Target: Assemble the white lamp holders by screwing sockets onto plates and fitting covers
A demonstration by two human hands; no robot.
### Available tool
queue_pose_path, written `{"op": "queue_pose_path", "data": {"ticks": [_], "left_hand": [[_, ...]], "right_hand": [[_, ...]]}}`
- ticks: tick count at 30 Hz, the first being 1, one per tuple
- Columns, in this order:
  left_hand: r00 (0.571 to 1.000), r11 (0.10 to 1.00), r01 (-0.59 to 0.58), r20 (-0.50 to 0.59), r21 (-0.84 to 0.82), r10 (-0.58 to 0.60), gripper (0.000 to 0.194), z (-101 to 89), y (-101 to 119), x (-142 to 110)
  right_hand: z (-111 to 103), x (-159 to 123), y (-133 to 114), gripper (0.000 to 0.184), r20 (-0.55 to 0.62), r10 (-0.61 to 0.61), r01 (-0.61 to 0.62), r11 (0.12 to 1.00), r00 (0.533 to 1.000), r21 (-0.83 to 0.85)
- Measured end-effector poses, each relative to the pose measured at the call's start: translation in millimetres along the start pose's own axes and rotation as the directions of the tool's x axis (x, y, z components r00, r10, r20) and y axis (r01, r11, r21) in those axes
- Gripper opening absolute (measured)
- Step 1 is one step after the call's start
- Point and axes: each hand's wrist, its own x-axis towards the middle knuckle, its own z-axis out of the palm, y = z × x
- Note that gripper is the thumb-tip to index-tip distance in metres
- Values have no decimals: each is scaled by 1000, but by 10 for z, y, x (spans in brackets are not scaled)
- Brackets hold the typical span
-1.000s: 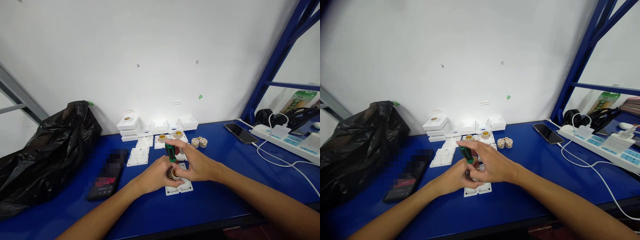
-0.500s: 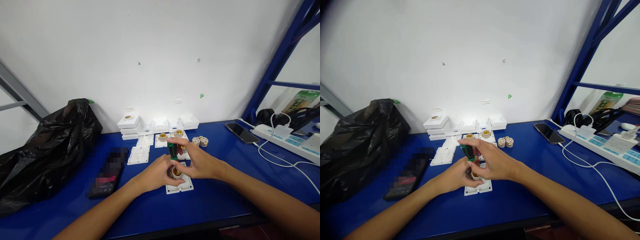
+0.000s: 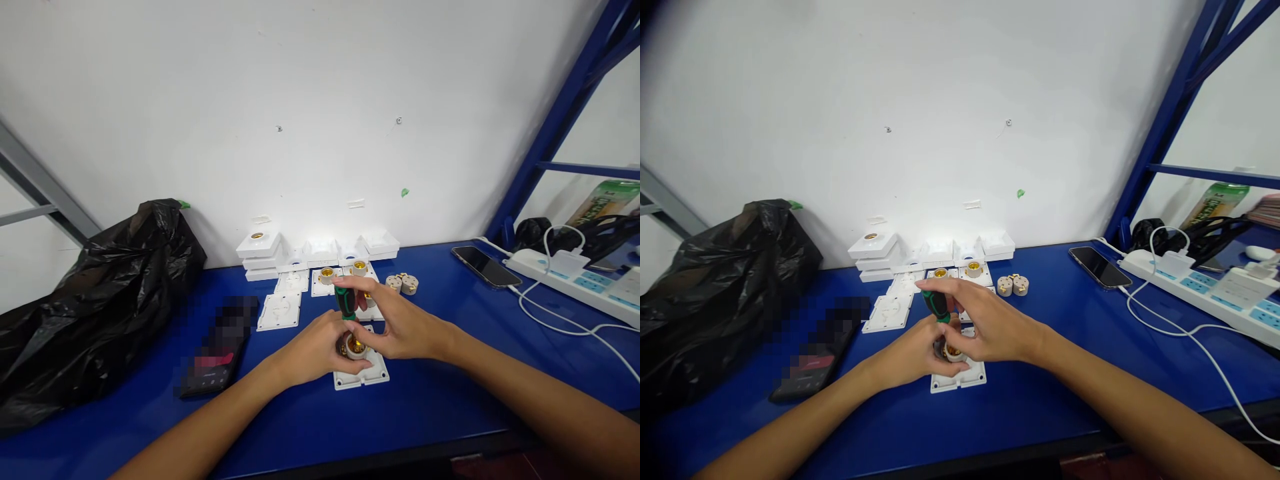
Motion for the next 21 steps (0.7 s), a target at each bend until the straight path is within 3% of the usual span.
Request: {"op": "queue_pose_path", "data": {"ticks": [4,11,21], "left_hand": [[1000,1000,7,-8,3,-7,31,-3,9,2],[1000,1000,-7,9,25,7,27,-29,40,-1],[1000,1000,-14,1,17,14,29,-25,21,6]], "right_hand": [[-14,-4,-8,68,18,35,-34,999,999,-42],[-54,-4,13,77,41,-9,11,999,999,-39],[-45,1,38,75,7,-40,41,993,999,-113]]}}
